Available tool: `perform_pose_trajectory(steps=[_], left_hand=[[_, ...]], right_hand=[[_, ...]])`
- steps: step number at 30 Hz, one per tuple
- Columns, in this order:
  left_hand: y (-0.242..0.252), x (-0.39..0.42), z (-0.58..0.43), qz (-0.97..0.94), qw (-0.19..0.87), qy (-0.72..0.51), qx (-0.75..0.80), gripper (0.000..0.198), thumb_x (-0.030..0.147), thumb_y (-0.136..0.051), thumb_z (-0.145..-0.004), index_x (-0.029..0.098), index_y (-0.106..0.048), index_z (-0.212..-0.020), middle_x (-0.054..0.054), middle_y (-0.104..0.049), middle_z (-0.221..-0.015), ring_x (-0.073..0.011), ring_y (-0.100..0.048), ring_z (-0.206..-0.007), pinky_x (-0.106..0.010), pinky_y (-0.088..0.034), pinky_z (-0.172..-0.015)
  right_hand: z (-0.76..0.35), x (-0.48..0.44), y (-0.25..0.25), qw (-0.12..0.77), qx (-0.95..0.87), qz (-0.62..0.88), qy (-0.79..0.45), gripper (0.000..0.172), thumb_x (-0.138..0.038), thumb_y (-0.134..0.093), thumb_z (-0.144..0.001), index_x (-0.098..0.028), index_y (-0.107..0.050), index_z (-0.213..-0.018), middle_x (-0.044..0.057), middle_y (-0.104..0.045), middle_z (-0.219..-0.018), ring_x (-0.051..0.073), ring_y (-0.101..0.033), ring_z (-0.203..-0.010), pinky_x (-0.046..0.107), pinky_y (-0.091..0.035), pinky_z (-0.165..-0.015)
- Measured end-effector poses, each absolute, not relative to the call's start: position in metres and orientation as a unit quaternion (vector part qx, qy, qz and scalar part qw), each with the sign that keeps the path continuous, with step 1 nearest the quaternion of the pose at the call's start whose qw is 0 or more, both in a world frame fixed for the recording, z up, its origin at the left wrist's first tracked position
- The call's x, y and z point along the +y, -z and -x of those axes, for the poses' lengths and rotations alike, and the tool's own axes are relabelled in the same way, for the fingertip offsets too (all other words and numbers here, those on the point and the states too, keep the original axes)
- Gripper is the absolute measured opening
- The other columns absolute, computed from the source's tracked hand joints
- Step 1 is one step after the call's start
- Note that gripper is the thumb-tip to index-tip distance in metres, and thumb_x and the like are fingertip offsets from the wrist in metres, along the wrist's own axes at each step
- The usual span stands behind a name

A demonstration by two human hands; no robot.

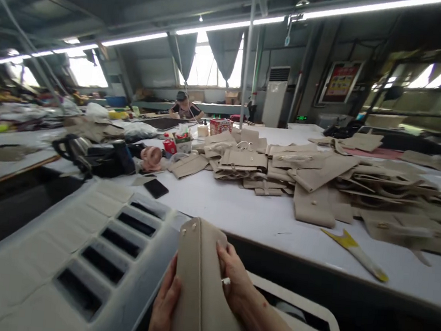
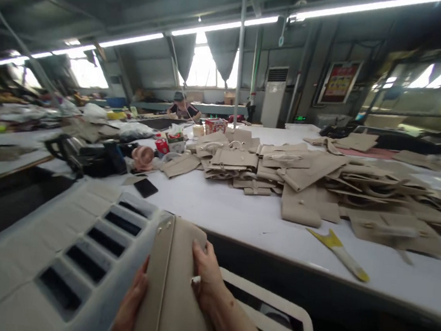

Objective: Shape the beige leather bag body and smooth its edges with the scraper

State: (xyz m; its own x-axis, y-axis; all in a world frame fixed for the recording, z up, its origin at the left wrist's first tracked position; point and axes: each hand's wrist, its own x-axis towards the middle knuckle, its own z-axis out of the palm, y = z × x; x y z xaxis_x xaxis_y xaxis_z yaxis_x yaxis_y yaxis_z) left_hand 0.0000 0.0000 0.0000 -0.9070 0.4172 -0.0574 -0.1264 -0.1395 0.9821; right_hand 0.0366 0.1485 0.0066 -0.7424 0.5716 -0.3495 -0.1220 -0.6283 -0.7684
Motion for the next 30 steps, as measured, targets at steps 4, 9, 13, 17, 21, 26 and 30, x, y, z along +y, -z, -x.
perform_pose_trajectory(steps=[4,9,13,17,21,26,30], left_hand=[[0.003,-0.013,-0.005,-0.068,0.191,-0.757,0.621,0.060,0.057,-0.058,-0.088,0.029,-0.051,-0.141,-0.001,-0.048,-0.149,-0.0276,-0.038,-0.142,-0.040,-0.028,-0.121],[0.016,-0.024,-0.023,-0.100,0.155,-0.719,0.670,0.057,0.057,-0.062,-0.086,0.025,-0.060,-0.133,-0.004,-0.049,-0.148,-0.0280,-0.039,-0.141,-0.035,-0.032,-0.119],[0.015,-0.025,-0.023,-0.108,0.165,-0.692,0.694,0.057,0.057,-0.061,-0.087,0.022,-0.059,-0.133,-0.007,-0.048,-0.148,-0.0278,-0.042,-0.138,-0.035,-0.038,-0.115],[0.013,-0.023,-0.025,-0.096,0.146,-0.686,0.706,0.054,0.055,-0.067,-0.081,0.019,-0.066,-0.122,-0.009,-0.055,-0.140,-0.0306,-0.049,-0.132,-0.034,-0.045,-0.108],[0.016,-0.021,-0.032,-0.096,0.131,-0.691,0.704,0.051,0.056,-0.068,-0.080,0.021,-0.069,-0.117,-0.007,-0.057,-0.137,-0.0301,-0.052,-0.128,-0.032,-0.050,-0.102],[0.017,-0.018,-0.040,-0.093,0.141,-0.696,0.698,0.047,0.054,-0.068,-0.081,0.022,-0.070,-0.117,-0.006,-0.057,-0.134,-0.0283,-0.057,-0.121,-0.031,-0.051,-0.098],[0.023,-0.016,-0.045,-0.102,0.127,-0.692,0.704,0.047,0.054,-0.068,-0.082,0.022,-0.071,-0.115,-0.007,-0.055,-0.136,-0.0287,-0.055,-0.123,-0.030,-0.050,-0.099]], right_hand=[[-0.067,0.133,-0.006,0.232,-0.592,0.268,-0.724,0.080,-0.067,-0.070,-0.076,-0.028,-0.048,-0.143,0.011,-0.040,-0.151,0.031,-0.048,-0.130,0.044,-0.046,-0.102],[-0.103,0.115,-0.035,0.194,-0.744,0.172,-0.616,0.048,-0.050,-0.043,-0.101,-0.023,-0.057,-0.138,0.009,-0.061,-0.133,0.029,-0.055,-0.125,0.041,-0.044,-0.106],[-0.103,0.098,-0.040,0.222,-0.763,0.198,-0.574,0.051,-0.043,-0.052,-0.097,-0.017,-0.053,-0.141,0.011,-0.062,-0.132,0.028,-0.058,-0.122,0.038,-0.047,-0.103],[-0.098,0.093,-0.033,0.249,-0.730,0.227,-0.594,0.039,-0.040,-0.058,-0.094,-0.020,-0.065,-0.127,0.010,-0.069,-0.120,0.029,-0.065,-0.109,0.036,-0.053,-0.093],[-0.101,0.093,-0.028,0.267,-0.671,0.239,-0.649,0.037,-0.043,-0.063,-0.092,-0.018,-0.070,-0.118,0.011,-0.072,-0.108,0.030,-0.069,-0.097,0.037,-0.057,-0.082],[-0.107,0.093,-0.022,0.271,-0.624,0.260,-0.686,0.040,-0.048,-0.068,-0.087,-0.017,-0.072,-0.112,0.012,-0.073,-0.103,0.031,-0.069,-0.092,0.038,-0.056,-0.080],[-0.112,0.096,-0.017,0.271,-0.589,0.268,-0.713,0.044,-0.053,-0.072,-0.083,-0.015,-0.073,-0.106,0.013,-0.073,-0.098,0.031,-0.069,-0.089,0.037,-0.054,-0.077]])
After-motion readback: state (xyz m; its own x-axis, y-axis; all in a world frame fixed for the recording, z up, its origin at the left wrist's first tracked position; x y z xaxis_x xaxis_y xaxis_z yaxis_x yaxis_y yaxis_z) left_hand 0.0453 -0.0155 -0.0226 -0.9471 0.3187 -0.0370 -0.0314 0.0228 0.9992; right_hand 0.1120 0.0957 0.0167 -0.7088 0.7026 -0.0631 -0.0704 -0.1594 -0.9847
